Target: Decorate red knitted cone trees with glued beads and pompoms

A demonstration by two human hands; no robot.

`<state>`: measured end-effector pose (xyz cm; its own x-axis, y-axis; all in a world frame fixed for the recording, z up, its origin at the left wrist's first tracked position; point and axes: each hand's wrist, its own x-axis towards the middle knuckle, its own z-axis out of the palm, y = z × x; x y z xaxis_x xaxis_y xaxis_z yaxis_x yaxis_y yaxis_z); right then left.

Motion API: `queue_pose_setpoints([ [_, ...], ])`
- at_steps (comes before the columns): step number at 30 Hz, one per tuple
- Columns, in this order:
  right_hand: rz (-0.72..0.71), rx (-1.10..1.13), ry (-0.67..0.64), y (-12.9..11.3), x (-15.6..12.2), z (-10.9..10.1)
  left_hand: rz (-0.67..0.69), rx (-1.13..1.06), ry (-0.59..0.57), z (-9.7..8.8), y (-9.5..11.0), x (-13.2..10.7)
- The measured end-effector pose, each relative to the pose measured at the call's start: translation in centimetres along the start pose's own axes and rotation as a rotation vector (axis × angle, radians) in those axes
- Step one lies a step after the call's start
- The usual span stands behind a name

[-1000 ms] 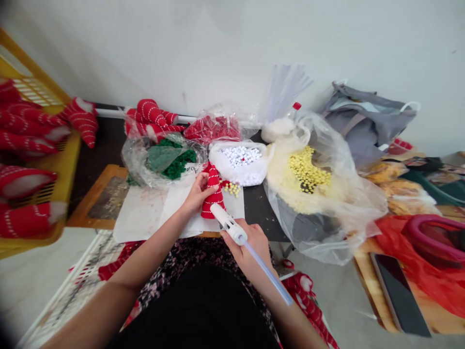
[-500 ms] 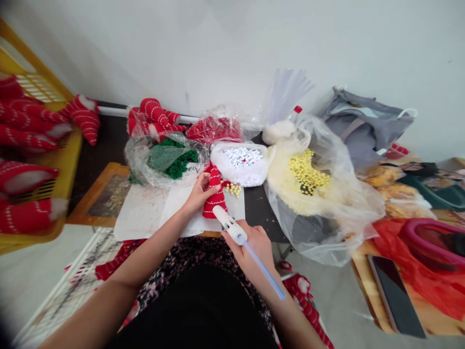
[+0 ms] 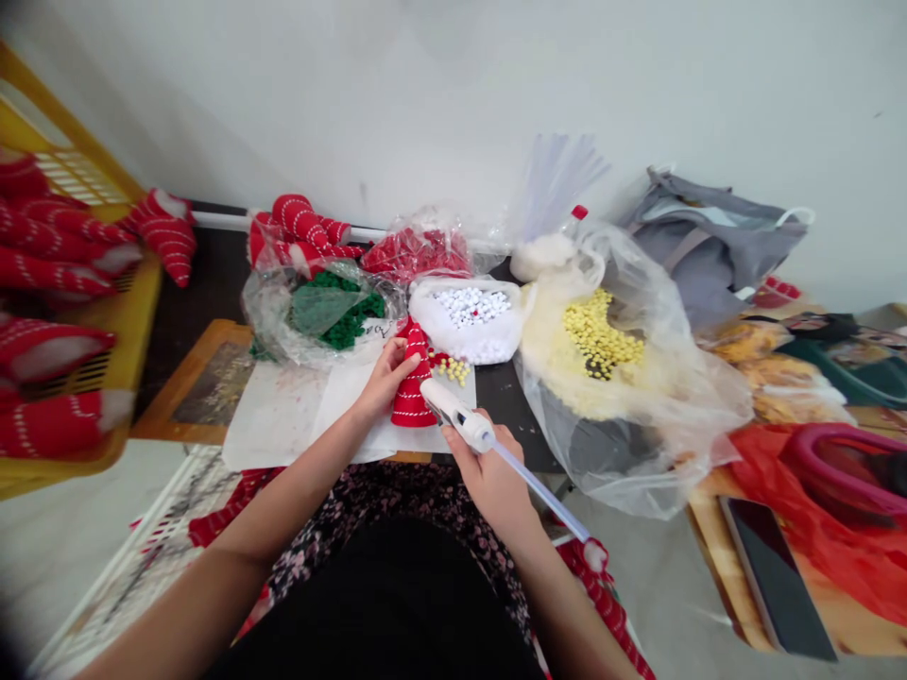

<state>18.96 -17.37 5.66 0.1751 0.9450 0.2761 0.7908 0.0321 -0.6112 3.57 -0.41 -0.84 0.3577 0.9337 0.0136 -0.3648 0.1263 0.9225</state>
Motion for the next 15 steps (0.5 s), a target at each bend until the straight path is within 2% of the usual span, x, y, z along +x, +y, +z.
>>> queue_pose_setpoints([
  [15,0.000,-0.007,-0.009,0.22,0.28,0.50,-0.005,-0.006,0.005,-0.10,-0.15,-0.02],
])
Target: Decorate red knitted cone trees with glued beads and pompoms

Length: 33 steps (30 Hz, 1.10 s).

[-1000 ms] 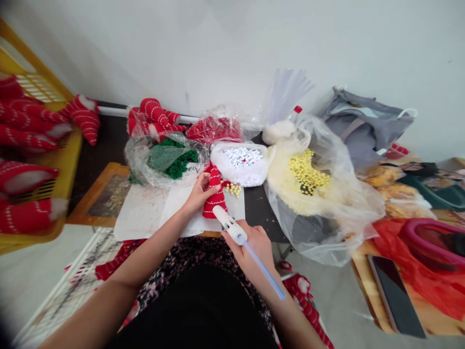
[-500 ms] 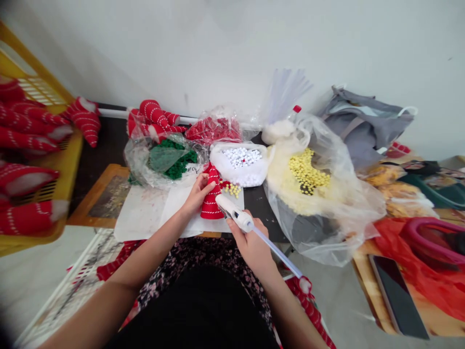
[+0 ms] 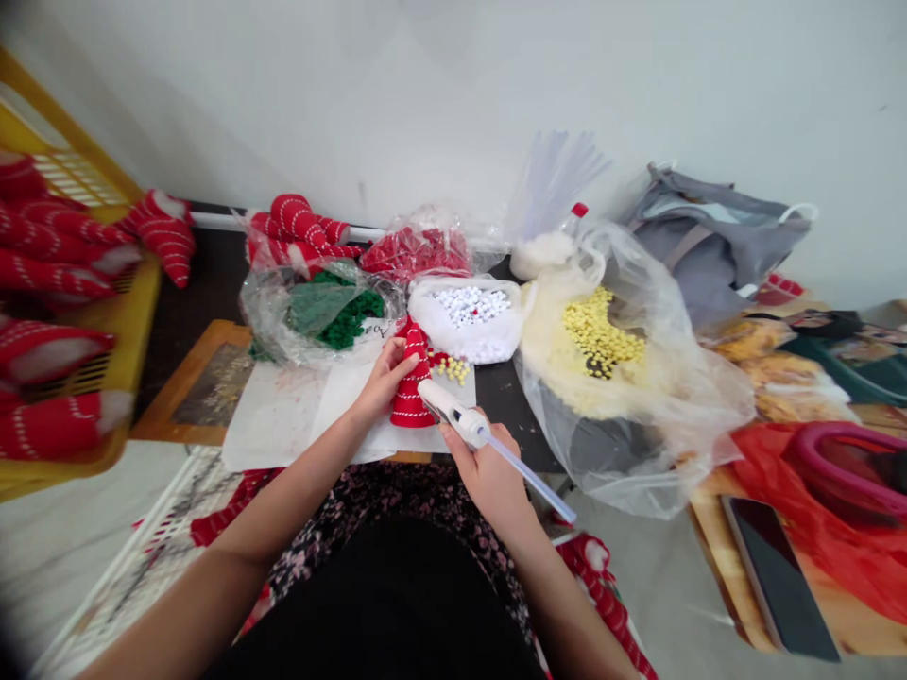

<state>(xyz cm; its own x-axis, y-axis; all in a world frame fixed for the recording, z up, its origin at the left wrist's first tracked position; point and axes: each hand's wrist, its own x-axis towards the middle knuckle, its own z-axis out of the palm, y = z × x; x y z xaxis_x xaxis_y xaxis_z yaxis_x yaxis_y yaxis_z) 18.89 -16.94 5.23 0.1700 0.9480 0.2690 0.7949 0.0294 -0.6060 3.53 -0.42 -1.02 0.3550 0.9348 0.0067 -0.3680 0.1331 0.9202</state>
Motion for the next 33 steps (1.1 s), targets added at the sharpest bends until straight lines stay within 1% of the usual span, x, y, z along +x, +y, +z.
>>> queue_pose_setpoints([
  [3,0.017,-0.018,-0.002,0.4,-0.3,-0.2,-0.017,-0.026,0.011,0.0,0.1,-0.1],
  [5,0.051,0.012,0.022,0.7,-0.4,-0.4,-0.040,-0.043,0.017,0.1,0.3,-0.2],
  [8,0.087,0.161,0.058,0.9,-0.1,-0.7,-0.084,-0.070,0.021,0.1,0.5,-0.3],
  [11,0.094,0.305,0.026,0.8,0.5,-0.6,-0.104,-0.108,0.021,0.0,0.6,-0.4],
  [15,0.128,0.365,-0.008,0.7,0.9,-0.1,-0.090,-0.111,0.023,-0.1,0.6,-0.4],
  [26,0.147,0.359,-0.034,1.3,0.7,0.3,-0.097,-0.108,0.030,-0.1,0.7,-0.4],
  [28,0.150,0.321,-0.009,1.5,0.7,0.4,-0.092,-0.086,0.030,-0.1,0.7,-0.4],
  [31,0.145,0.247,0.085,1.8,0.7,0.5,-0.096,-0.068,0.028,-0.2,0.6,-0.4],
  [33,0.134,0.238,0.101,1.8,0.8,0.5,-0.102,-0.078,0.033,-0.2,0.6,-0.4],
])
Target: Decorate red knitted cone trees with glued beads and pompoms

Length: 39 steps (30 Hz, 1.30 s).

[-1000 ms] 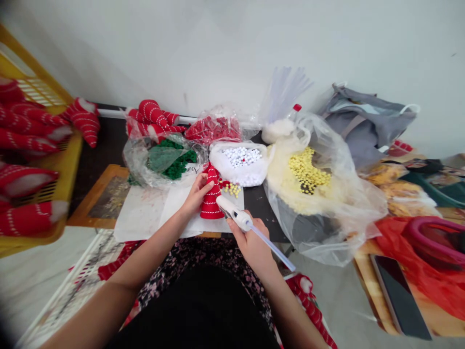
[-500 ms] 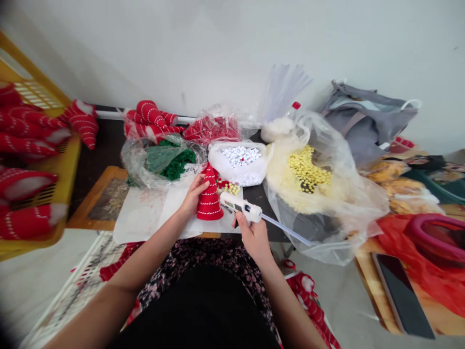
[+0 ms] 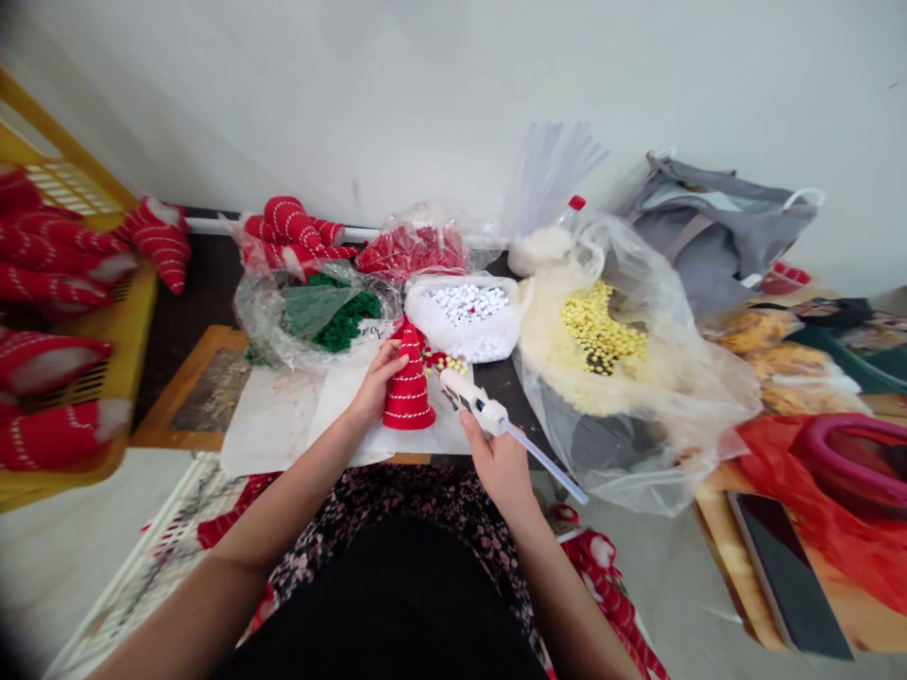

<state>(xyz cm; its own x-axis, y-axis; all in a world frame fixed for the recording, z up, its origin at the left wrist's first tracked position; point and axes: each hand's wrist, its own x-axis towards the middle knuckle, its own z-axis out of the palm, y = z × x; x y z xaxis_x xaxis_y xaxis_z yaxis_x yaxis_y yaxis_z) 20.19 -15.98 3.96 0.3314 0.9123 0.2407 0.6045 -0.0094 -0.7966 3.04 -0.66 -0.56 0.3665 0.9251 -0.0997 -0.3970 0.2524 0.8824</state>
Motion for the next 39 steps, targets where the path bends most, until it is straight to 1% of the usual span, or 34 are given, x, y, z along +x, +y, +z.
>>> queue_pose_setpoints([
  [4,-0.022,0.015,-0.061,-0.6,0.4,0.1,-0.007,-0.035,0.004,0.0,-0.1,0.0],
  [8,-0.047,0.050,-0.062,-1.4,0.8,0.6,0.007,-0.027,-0.019,0.0,-0.1,0.1],
  [14,-0.037,0.103,-0.078,-1.9,1.1,0.9,0.010,-0.021,-0.033,0.2,0.2,0.0],
  [21,-0.017,0.058,-0.116,-2.1,1.3,0.6,0.013,-0.044,-0.039,0.4,0.3,-0.1],
  [25,-0.051,0.022,-0.072,-1.1,1.0,0.9,0.017,-0.069,-0.007,0.4,0.1,0.0],
  [30,-0.016,-0.046,0.012,0.0,0.8,0.8,-0.011,-0.061,0.003,0.2,0.0,0.0],
  [32,-0.028,-0.017,0.021,-0.2,1.1,0.8,-0.012,-0.052,-0.006,0.3,0.0,0.0],
  [39,-0.076,0.055,-0.004,-2.0,2.7,1.2,0.007,-0.039,-0.028,0.4,0.2,-0.1],
])
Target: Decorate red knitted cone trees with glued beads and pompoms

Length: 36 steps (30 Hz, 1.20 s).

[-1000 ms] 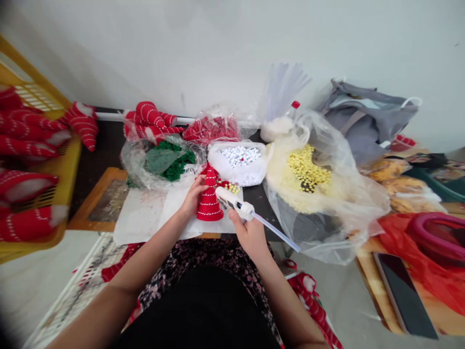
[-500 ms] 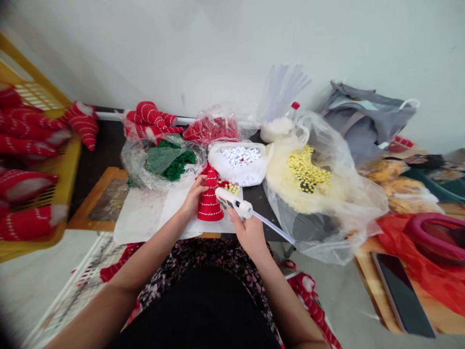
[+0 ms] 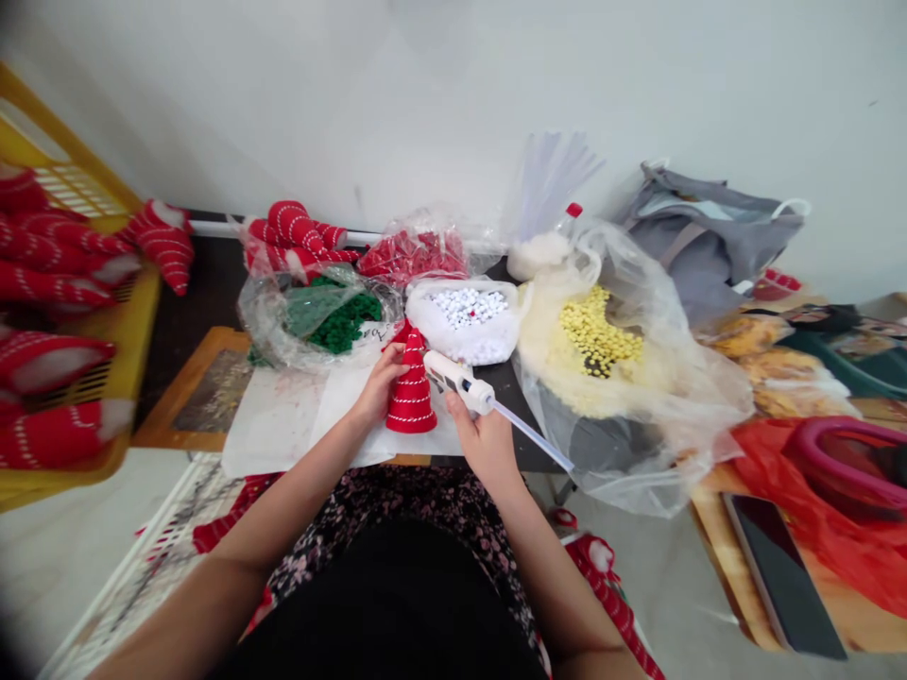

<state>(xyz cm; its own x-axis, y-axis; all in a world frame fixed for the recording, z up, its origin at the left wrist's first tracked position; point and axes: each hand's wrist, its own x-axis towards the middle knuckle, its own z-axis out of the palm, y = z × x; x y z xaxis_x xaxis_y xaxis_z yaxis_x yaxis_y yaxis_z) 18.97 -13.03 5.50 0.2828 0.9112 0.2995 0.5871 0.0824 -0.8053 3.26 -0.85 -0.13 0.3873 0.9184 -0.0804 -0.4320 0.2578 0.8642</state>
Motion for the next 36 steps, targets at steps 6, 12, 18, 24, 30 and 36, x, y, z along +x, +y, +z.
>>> queue_pose_setpoints([
  [6,0.039,0.020,-0.046,-0.2,0.3,-0.2,0.004,0.009,-0.027,0.0,0.1,-0.1],
  [12,0.050,0.041,-0.055,0.0,0.1,0.0,-0.004,-0.013,-0.018,0.1,0.1,-0.2],
  [18,0.154,0.023,-0.019,2.1,-0.5,-0.6,0.000,-0.056,0.041,-0.1,-0.1,0.1],
  [24,0.737,0.270,-0.330,6.0,-1.5,-2.4,-0.014,-0.083,0.125,-0.8,0.4,0.3],
  [30,0.447,-0.457,-0.297,6.4,-1.5,-3.1,0.034,-0.116,0.159,-1.2,1.4,0.5],
  [36,0.148,-0.654,-0.194,6.2,2.3,-3.0,0.007,-0.103,0.188,-1.9,2.3,0.7],
])
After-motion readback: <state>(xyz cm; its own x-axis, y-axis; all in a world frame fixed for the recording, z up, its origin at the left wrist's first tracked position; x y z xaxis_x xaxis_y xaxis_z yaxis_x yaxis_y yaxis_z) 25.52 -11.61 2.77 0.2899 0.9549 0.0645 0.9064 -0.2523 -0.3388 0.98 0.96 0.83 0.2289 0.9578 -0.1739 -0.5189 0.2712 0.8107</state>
